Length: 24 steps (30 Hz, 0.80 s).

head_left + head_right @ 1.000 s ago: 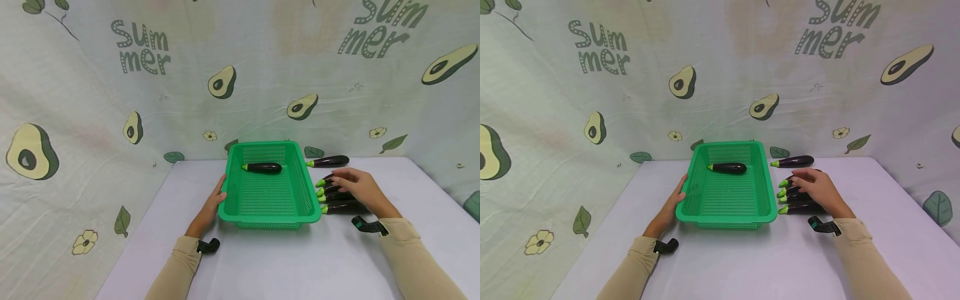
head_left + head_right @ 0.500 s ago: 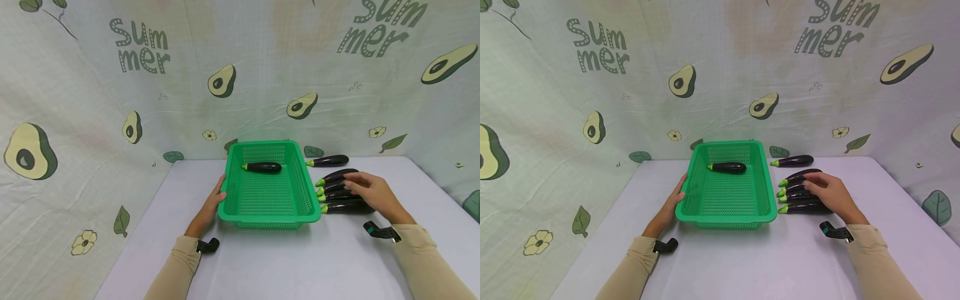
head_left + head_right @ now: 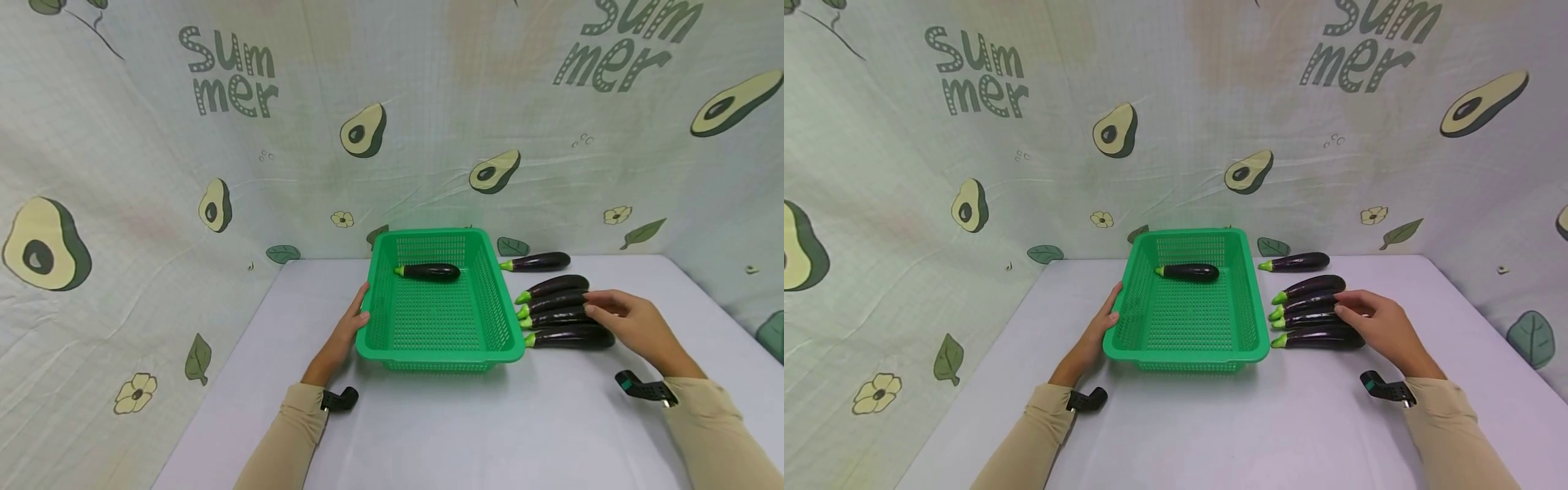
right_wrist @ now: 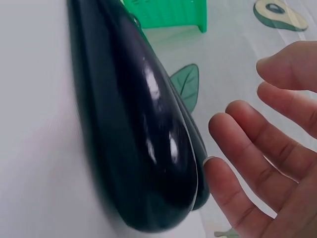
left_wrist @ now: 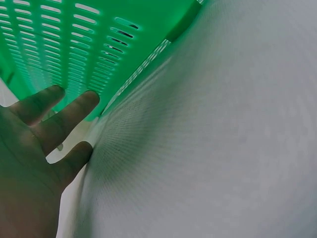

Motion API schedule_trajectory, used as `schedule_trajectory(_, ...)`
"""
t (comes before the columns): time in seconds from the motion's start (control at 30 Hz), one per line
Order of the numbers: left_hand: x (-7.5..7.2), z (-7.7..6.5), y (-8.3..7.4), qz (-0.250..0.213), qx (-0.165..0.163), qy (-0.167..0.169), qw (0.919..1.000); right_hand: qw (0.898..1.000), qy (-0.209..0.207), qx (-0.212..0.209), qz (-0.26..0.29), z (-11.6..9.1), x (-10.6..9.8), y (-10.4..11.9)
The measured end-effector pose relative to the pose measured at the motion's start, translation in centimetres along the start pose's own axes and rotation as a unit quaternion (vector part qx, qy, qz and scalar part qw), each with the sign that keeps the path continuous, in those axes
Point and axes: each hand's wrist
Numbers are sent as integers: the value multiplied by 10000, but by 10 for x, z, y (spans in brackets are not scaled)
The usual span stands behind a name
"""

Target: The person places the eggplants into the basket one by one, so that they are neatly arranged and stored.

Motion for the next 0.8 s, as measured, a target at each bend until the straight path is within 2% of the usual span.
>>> schedule_trajectory(0.43,0,-3,-1,31,39,4,10000,9993,59,167,-326,-8,-2,-10)
schedule_trajectory(0.63,0,-3,-1,25,27,27,10000,9995,82,-78,-292,-12,0,-16)
schedule_trajectory(0.67,0,-5,-7,12,-5,66,10000,9995,88,-121,-264,-12,0,-17)
schedule_trajectory(0.8,0,-5,-9,73,0,30,10000,9994,175,-106,-292,-12,-1,-17)
Point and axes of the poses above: each hand's wrist, its own z-axis towards the middle knuckle, its own x-axis out of the palm, y = z × x, and after that the axes turned 1 degree about -z, right-handed
